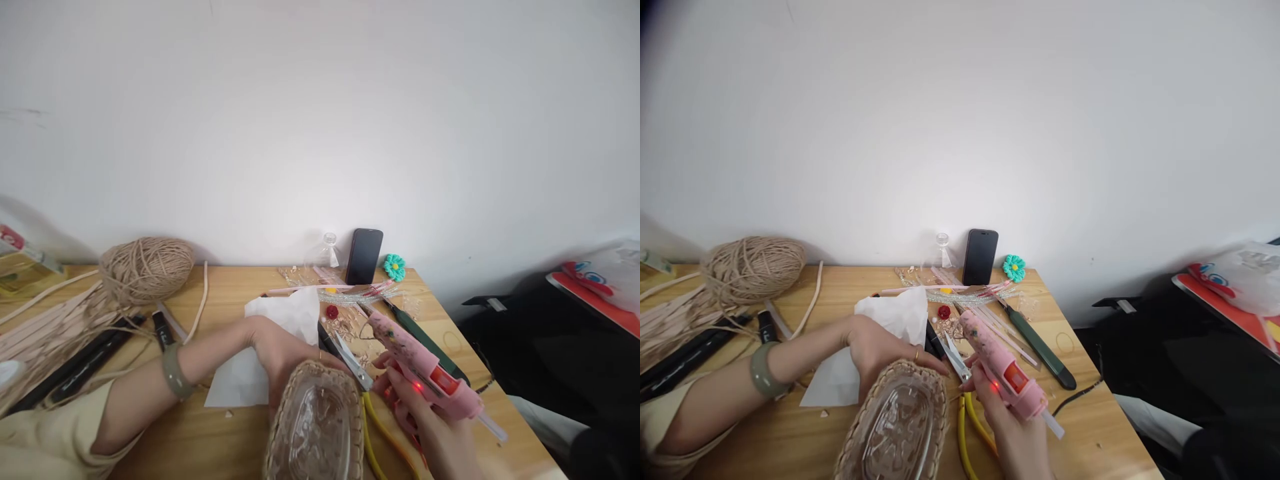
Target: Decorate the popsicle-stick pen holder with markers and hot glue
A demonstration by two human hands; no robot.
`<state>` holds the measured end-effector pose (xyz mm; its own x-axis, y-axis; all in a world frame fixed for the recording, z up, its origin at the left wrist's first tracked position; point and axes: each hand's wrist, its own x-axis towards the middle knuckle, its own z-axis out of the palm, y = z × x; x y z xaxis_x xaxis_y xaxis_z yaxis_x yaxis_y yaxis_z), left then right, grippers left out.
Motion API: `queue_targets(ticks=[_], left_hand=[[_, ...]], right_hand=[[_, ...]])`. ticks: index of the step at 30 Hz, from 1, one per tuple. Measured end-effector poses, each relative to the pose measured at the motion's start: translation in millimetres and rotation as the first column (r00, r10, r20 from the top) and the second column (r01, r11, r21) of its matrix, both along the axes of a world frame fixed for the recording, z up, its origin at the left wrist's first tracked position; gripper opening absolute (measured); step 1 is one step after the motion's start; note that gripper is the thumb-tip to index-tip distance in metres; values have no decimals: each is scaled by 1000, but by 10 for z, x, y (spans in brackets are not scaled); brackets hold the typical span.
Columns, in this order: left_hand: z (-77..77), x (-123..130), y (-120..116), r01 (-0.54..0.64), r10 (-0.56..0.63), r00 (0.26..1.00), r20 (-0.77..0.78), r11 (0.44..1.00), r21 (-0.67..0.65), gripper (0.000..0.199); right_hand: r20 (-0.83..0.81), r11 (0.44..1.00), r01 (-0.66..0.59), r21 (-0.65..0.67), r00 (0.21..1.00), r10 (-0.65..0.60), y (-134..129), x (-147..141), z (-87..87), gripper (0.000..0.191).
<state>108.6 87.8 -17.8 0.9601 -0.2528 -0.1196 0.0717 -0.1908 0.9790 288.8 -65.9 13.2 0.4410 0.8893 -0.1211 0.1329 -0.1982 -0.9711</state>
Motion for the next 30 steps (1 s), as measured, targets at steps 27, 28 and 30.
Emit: queue_targets(ticks=[27, 28, 30], left_hand=[[317, -1159, -660, -830, 881, -54, -471, -301, -469, 36], [307, -1100, -751, -816, 854, 50, -517, -264, -514, 38], [249, -957, -919, -756, 785, 271, -556, -184, -628, 41]], right_hand=[[-154, 962, -261, -79, 957, 247, 599, -112, 98, 38], [-157, 967, -249, -62, 959, 237, 625, -96, 80, 38], [-149, 977, -212, -37, 968, 204, 658, -64, 53, 40]])
